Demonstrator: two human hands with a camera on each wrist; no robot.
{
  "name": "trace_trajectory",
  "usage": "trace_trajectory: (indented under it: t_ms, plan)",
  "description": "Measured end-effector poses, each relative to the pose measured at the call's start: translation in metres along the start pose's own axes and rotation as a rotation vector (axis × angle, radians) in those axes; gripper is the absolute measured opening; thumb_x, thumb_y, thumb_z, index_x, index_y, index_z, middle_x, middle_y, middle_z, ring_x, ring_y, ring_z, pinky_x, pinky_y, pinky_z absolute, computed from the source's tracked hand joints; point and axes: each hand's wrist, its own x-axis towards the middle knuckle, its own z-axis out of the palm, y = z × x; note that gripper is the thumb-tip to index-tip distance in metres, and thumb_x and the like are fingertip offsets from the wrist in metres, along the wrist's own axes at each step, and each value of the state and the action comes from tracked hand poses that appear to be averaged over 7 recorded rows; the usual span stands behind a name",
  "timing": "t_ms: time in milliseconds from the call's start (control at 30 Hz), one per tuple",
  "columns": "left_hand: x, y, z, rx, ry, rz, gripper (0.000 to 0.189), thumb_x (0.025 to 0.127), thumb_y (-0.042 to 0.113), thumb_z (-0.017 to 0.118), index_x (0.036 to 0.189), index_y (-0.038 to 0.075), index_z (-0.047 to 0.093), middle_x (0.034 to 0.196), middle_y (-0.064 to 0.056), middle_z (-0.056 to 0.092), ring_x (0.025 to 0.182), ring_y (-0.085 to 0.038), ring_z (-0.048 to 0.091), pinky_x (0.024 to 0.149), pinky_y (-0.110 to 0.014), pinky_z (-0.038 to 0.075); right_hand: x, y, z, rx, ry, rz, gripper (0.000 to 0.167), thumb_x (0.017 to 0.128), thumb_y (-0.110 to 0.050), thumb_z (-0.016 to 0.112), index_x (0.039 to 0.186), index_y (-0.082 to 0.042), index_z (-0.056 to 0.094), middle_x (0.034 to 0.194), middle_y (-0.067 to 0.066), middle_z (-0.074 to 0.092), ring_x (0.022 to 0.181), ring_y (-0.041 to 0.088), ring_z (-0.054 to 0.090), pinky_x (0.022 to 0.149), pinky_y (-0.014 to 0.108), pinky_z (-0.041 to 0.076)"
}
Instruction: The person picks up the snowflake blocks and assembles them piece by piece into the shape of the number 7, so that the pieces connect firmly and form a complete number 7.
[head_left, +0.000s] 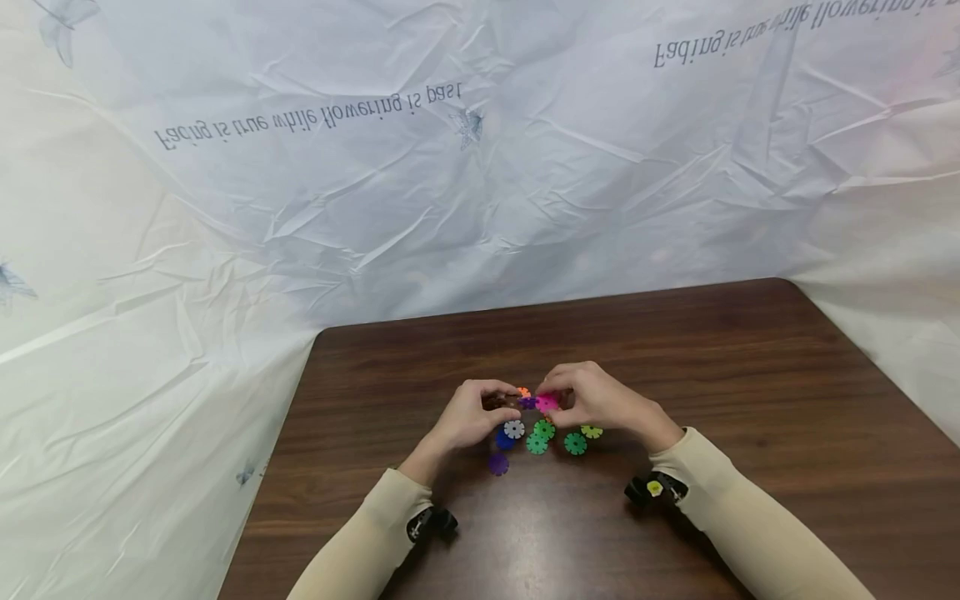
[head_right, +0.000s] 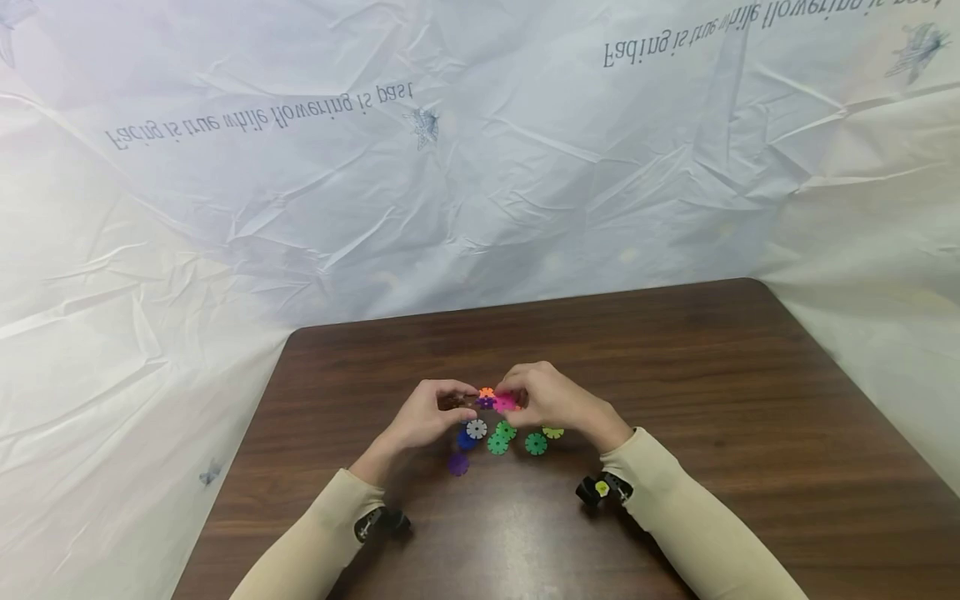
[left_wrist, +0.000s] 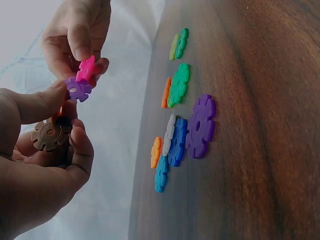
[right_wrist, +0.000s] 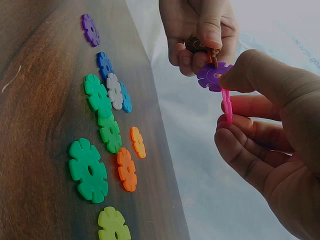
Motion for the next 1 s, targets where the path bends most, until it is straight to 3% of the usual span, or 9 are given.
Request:
trace_trajectory:
  t_ms: [300, 1000]
  plan:
    - [-0.0019, -0.0015, -0.0008, -0.03, -0.017, 0.008, 0.026, 0.09, 0.023, 0.071, 0.115, 0.016, 0.071, 0.106, 0.0, 0.072, 0.088, -0.01, 0.066, 0.073, -0.025, 0.054, 0.0007, -0.0012, 0.0035, -0.006, 0.031, -0.032, 0.018, 0.081, -0.015, 0.073, 0.099, -0.013, 0.073, 0.095, -0.003, 0.067, 0.069, 0.008, 0.061, 0.059, 0.019, 0.05]
    - [-0.002, -0.0043, -0.0022, -0.058, -0.008, 0.042, 0.024, 0.09, 0.018, 0.071, 0.114, 0.013, 0.072, 0.105, -0.002, 0.072, 0.086, -0.011, 0.065, 0.072, -0.025, 0.054, 0.0034, -0.0034, 0.0041, 0.01, 0.045, -0.044, 0.016, 0.082, -0.015, 0.071, 0.098, -0.016, 0.071, 0.095, -0.005, 0.068, 0.067, 0.009, 0.06, 0.057, 0.02, 0.05]
